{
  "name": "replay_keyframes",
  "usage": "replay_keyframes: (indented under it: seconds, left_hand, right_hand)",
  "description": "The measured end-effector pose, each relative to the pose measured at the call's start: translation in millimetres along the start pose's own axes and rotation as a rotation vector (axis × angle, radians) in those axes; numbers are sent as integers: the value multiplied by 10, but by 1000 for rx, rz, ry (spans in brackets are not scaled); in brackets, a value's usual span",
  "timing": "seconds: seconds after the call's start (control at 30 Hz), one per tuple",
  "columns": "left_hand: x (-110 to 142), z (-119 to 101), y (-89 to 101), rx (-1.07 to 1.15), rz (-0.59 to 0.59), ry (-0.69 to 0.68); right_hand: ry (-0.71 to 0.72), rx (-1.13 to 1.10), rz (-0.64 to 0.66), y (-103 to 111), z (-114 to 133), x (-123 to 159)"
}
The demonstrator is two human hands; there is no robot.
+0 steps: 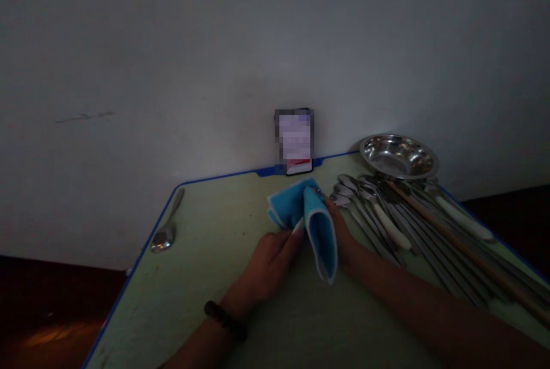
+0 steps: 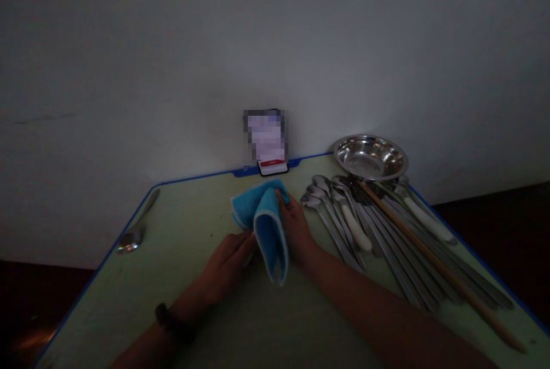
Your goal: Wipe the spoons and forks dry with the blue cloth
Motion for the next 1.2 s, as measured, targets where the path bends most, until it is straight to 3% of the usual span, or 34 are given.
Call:
replay_keyframes:
  seconds: [0.2,0.3,0.6,0.73,0.93,1.2]
  left_hand:
    - [78,-70,-59,-29,-112,12]
    - [145,-50,-38,-22,-148,34]
    - [366,-52,-18,-57,-136,62]
    - [367,-50,53,-3,-141,80]
    - [315,27,108,27,-182,70]
    - [323,-13,12,-62,-146,97]
  right_hand:
    - [45,-15,-57,27,-15,-22]
    - [124,129,-91,28,31,-14]
    - [287,353,-111,18,130,-9]
    - [292,385,-114,36,93,-72]
    - [244,408,10,-72,26,-79]
    - [246,346,-70,45,57,-182]
Point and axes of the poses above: each hand's wrist, its own x-axis away from the middle knuckle, its own y-axis out of the back of the hand, z = x × y, the point moved 9 cm from there along -x, towards the middle knuckle, and after that the axes turned 6 degrees about -x, right-handed, at the moved point
